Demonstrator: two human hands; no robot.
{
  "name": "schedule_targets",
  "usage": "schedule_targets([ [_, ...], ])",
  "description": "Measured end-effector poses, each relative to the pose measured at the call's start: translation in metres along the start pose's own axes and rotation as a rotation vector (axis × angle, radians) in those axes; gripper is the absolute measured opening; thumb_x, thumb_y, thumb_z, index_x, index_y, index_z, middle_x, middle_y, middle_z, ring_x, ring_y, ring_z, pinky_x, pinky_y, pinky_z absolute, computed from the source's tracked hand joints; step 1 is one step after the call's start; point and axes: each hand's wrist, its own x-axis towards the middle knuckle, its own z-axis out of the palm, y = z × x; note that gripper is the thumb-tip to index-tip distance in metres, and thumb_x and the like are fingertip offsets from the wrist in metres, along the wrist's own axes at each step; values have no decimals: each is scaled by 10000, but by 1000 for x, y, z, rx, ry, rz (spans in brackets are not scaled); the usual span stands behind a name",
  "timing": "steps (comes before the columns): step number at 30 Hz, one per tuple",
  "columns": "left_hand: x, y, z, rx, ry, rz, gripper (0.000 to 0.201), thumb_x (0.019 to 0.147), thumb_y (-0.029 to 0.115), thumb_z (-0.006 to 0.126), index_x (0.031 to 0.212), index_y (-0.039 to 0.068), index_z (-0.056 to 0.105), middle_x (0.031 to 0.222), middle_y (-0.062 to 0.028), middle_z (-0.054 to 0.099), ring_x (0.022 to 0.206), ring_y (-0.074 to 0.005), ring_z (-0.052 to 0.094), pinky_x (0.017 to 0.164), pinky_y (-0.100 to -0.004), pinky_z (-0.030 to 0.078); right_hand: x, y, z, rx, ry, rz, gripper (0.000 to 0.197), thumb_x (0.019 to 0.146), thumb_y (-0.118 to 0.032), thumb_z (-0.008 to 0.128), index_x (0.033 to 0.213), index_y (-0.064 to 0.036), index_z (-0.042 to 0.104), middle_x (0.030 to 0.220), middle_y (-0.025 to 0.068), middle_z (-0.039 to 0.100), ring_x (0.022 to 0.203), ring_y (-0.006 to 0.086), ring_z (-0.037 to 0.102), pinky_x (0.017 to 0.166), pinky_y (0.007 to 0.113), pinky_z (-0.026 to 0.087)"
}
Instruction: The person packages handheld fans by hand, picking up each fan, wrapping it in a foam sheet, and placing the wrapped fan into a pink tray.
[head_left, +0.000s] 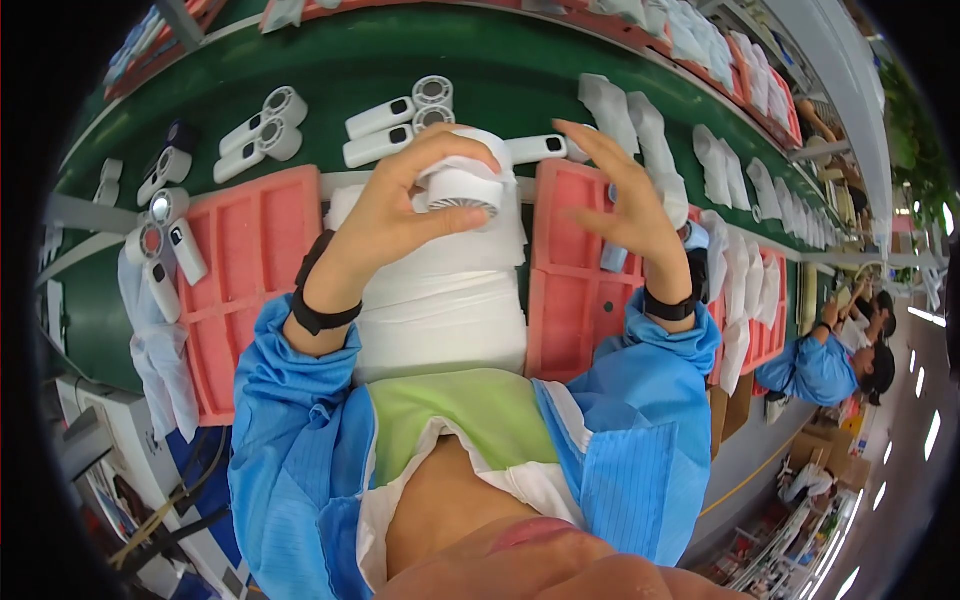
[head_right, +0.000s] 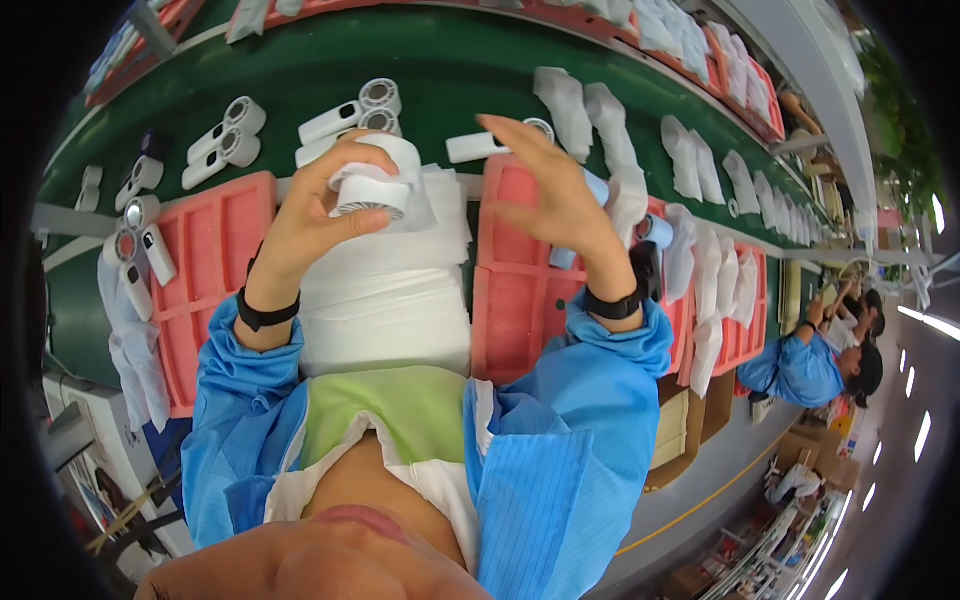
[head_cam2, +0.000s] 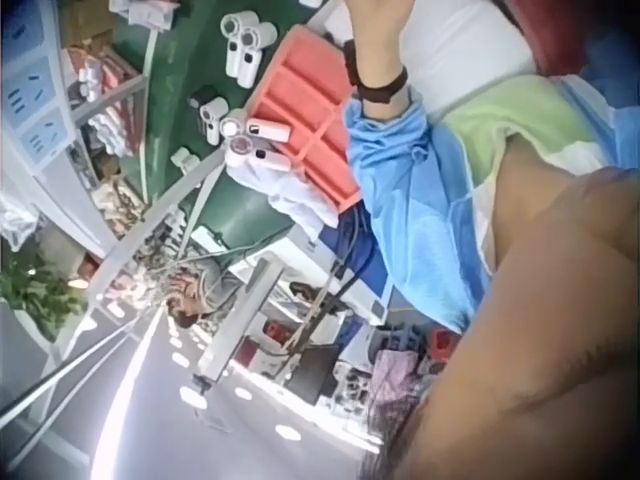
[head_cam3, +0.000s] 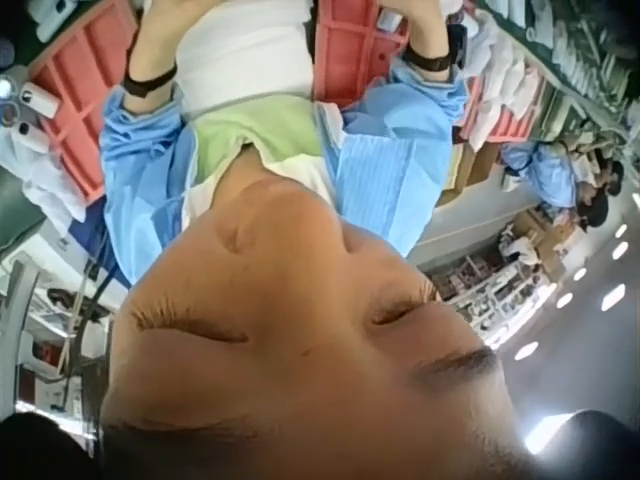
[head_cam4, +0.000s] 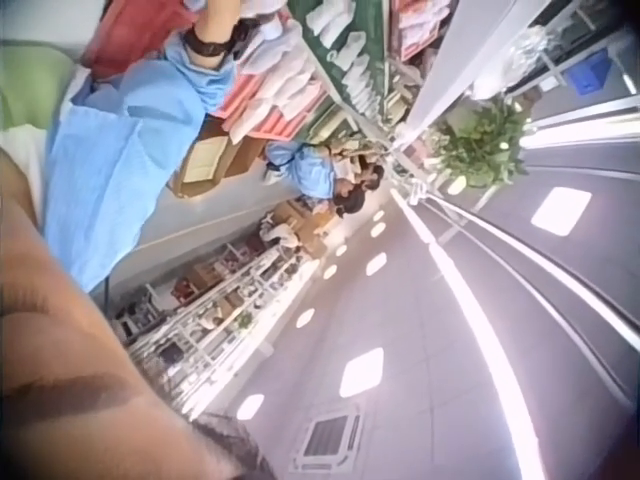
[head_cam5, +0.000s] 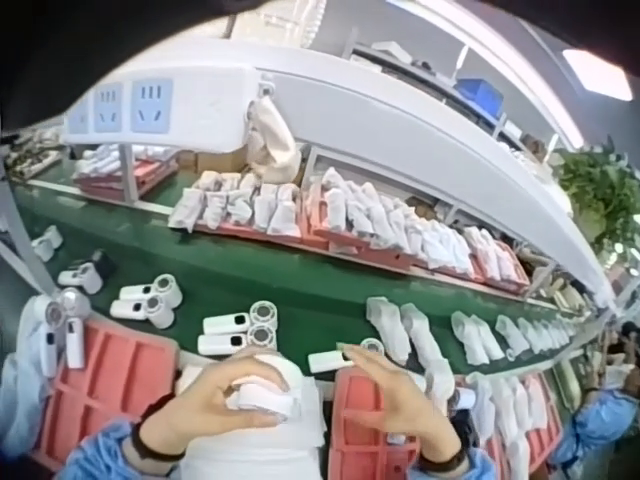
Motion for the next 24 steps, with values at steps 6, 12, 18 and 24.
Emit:
schedule_targets([
  [6, 1, 7, -6, -134, -111, 209, 366, 740, 74, 771, 1073, 79, 622, 1208, -58, 513, 1053, -190, 534, 898, -303, 430, 49, -18, 57, 750, -280, -59, 720, 692, -40, 744, 1335, 0, 423, 1219, 194, 582, 1084, 308, 589, 904, 368, 476],
  [12, 0, -9, -1, 292, 552, 272, 392, 698, 104, 809, 1052, 103, 638, 1262, -97, 487, 1105, -240, 513, 944, -359, 409, 61, -24, 90, 87, 339, 75, 729, 707, -50, 756, 1315, 13, 357, 990, 202, 661, 867, 371, 676, 723, 366, 543],
  [18, -4, -12, 8, 637, 580, 370, 424, 644, 120, 845, 1018, 104, 645, 1272, -106, 471, 1116, -266, 503, 956, -377, 397, 52, -39, 101, 105, 415, 36, 824, 700, -35, 735, 1378, 4, 268, 1006, 256, 618, 899, 436, 627, 729, 432, 524],
  [24, -2, -5, 7, 722, 630, 450, 334, 625, 81, 848, 898, 70, 655, 1151, -104, 515, 1083, -266, 504, 954, -375, 388, 52, -49, 106, 55, 534, -40, 835, 716, -30, 723, 1404, -1, 250, 1009, 244, 637, 904, 399, 658, 735, 392, 543],
])
